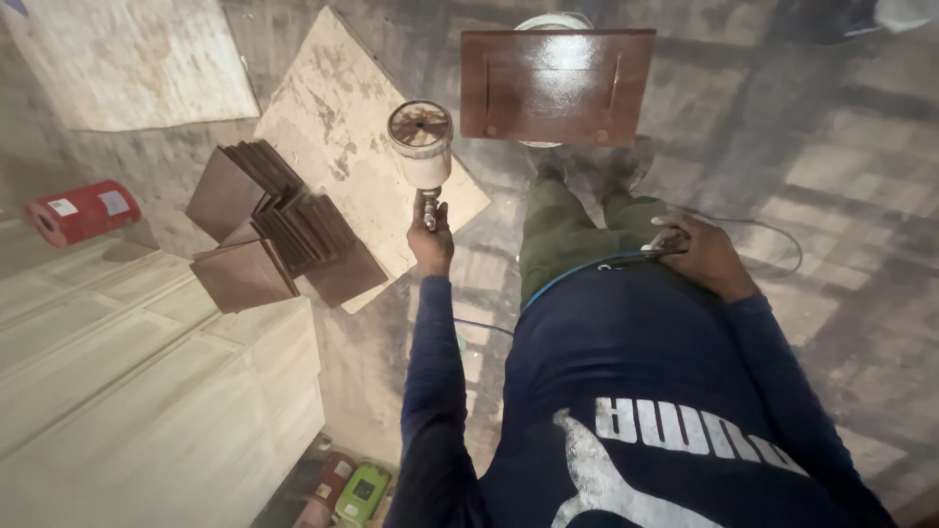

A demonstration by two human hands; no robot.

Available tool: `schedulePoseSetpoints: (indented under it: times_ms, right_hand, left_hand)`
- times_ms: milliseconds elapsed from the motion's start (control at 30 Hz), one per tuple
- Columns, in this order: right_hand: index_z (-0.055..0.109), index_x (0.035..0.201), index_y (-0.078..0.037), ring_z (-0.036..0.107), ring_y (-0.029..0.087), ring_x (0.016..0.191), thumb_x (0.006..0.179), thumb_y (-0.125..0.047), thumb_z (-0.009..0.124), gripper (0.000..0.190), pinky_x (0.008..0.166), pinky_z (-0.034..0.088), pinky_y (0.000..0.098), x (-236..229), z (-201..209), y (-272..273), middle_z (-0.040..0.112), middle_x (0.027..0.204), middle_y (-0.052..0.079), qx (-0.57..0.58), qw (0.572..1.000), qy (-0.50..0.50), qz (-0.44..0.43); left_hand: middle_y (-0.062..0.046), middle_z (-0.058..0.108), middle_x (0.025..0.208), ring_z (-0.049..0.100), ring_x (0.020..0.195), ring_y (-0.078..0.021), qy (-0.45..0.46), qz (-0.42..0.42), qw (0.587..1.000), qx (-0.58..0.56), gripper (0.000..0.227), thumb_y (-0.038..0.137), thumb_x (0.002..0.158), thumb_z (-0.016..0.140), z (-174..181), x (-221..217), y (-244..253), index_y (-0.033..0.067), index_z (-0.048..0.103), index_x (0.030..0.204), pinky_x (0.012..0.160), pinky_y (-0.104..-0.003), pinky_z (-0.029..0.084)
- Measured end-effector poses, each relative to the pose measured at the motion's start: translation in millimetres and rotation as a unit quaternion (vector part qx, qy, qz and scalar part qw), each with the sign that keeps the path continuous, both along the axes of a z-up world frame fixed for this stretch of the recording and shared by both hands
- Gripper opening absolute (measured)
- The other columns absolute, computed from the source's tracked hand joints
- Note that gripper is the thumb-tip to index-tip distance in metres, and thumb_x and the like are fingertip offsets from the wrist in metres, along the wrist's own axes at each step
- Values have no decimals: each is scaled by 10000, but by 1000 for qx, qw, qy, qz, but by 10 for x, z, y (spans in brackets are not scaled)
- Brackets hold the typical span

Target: Spray painting wooden cabinet doors or panels in a furniture manufacturing workshop.

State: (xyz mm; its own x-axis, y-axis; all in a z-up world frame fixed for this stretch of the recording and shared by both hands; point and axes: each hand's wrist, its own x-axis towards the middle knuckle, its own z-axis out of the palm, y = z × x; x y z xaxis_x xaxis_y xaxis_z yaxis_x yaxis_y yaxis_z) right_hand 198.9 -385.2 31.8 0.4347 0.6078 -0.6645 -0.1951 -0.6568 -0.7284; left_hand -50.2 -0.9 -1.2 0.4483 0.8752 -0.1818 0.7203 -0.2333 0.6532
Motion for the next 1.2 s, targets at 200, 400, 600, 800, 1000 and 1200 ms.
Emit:
schedulePoseSetpoints:
  times_ms: [200,400,600,800,1000,1200]
  right_hand:
    - [631,1316,-18,752,191,948,747,33,779,591,863,603,310,-56,-52,-67,765,1037,122,38,999,0,-26]
    - [667,1286,-41,749,211,934,749,-66,823,560,865,584,336,-95,61,-100,776,1009,117,6,999,-54,4]
    - [664,1251,-13,728,261,944,684,-125,846,605,850,563,370,-186,-196,-354,749,1052,142,-12,991,-127,38]
    - [691,1195,-11,709,267,945,712,-77,800,500,833,568,385,-172,-276,-436,741,1055,139,-18,997,-63,36]
    - [516,1413,-8,589,247,1266,719,-106,785,751,1030,493,353,-201,-126,-527,615,1359,128,206,956,189,-85]
    - [617,1350,-42,607,252,1281,827,-243,793,587,1099,469,410,-482,-1082,-1082,668,1354,132,76,986,61,133]
  left_hand:
    - [-167,787,1000,750,864,-226,-9,-61,994,-89,342,179,970,730,-334,3,-588,47,673,1280,762,-374,576]
    - [-187,769,1029,759,893,-295,-24,-228,951,-207,405,233,966,719,213,852,-1375,92,645,1338,781,-393,578]
    - [-192,747,1097,745,926,-340,-75,-402,874,-261,479,277,970,678,149,1233,-1559,181,591,1431,834,-406,573]
    - [-172,732,1153,714,975,-377,-58,-457,857,-230,471,312,1008,613,98,1340,-1845,238,558,1470,863,-453,554]
    - [-162,726,1210,723,1013,-369,-99,-440,860,-239,490,303,983,601,36,997,-2054,257,541,1467,880,-444,561]
    - [-156,731,1176,710,988,-381,-62,-446,867,-213,523,238,968,580,139,634,-2092,279,523,1486,887,-464,553]
